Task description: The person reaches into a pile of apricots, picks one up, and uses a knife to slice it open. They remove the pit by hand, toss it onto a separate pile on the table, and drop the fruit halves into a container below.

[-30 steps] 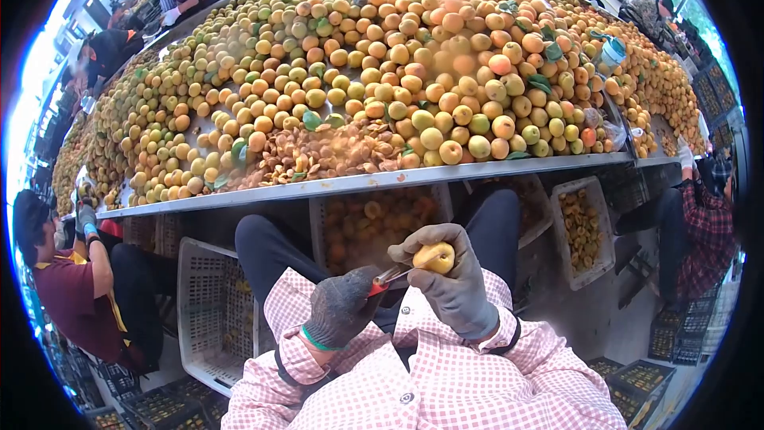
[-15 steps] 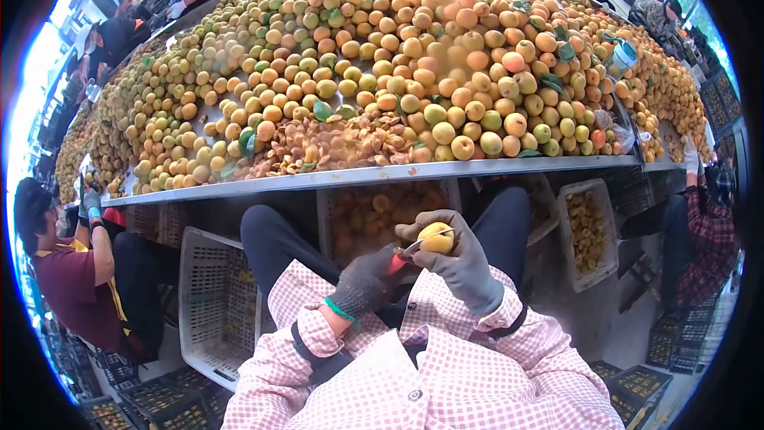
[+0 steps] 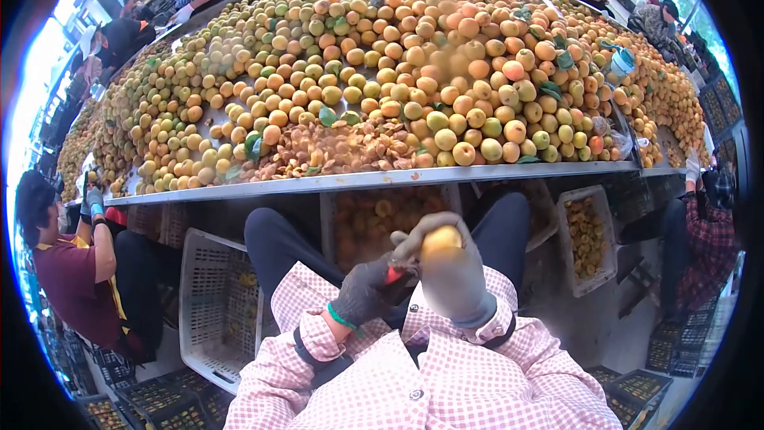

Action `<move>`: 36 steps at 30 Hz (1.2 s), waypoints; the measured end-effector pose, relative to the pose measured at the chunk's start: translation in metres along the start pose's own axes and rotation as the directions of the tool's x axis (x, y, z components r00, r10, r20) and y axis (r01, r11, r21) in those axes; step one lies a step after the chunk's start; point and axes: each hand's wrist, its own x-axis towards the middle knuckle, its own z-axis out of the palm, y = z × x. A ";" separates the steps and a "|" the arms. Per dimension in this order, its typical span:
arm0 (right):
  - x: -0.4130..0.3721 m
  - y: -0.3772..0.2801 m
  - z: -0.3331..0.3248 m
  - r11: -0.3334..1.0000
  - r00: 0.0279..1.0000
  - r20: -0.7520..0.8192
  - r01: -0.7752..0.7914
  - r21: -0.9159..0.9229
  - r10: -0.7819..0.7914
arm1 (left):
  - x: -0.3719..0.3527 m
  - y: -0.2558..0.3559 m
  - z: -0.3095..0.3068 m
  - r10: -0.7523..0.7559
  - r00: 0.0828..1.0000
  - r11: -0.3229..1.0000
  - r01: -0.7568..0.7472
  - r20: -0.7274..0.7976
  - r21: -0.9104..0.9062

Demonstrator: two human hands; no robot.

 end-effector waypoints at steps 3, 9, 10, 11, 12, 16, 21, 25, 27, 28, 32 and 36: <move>0.015 -0.021 0.009 0.988 0.963 -0.260 0.099 0.121 -0.064 | -0.006 -0.007 0.004 -0.316 0.946 0.923 0.290 -0.066 -0.254; -0.001 -0.033 -0.024 0.937 0.926 -0.264 -0.316 -0.147 0.271 | 0.007 0.024 -0.016 -0.428 0.903 0.869 0.403 -0.027 -0.286; -0.001 -0.034 -0.025 0.881 0.898 -0.343 -0.379 -0.284 0.276 | 0.009 0.024 -0.017 -0.458 0.889 0.852 0.436 -0.009 -0.288; -0.001 -0.032 -0.027 0.890 0.890 -0.348 -0.388 -0.239 0.294 | 0.009 0.024 -0.015 -0.458 0.889 0.852 0.437 -0.007 -0.287; 0.000 -0.032 -0.024 0.891 0.890 -0.350 -0.387 -0.238 0.293 | 0.009 0.024 -0.011 -0.303 0.952 0.935 0.291 -0.034 -0.201; 0.001 -0.028 -0.010 0.954 0.921 -0.250 -0.295 0.048 0.298 | 0.008 0.024 -0.009 -0.168 0.986 0.982 0.168 -0.011 0.091; -0.004 -0.016 -0.007 0.978 0.960 -0.189 -0.191 0.089 0.205 | 0.005 0.034 -0.014 -0.146 0.989 0.974 0.145 -0.007 0.175; -0.003 -0.011 0.004 0.985 0.969 -0.216 -0.092 0.149 0.123 | 0.009 0.036 -0.016 -0.092 0.994 0.952 0.103 -0.050 0.289; -0.001 -0.003 0.006 0.985 0.968 -0.230 -0.069 0.158 0.105 | 0.010 0.033 -0.015 -0.077 0.995 0.955 0.093 -0.068 0.281; 0.000 0.004 0.007 0.997 0.966 -0.260 0.012 0.079 0.009 | 0.011 0.031 -0.013 -0.062 0.995 0.959 0.082 -0.081 0.273; 0.000 0.013 0.014 0.989 0.929 -0.354 0.069 -0.134 -0.113 | 0.017 0.027 -0.006 -0.068 0.993 0.959 0.091 -0.093 0.269; 0.008 0.001 -0.001 0.991 0.907 -0.411 -0.124 -0.043 0.095 | 0.033 0.022 -0.008 -0.142 0.988 0.891 0.154 -0.059 0.428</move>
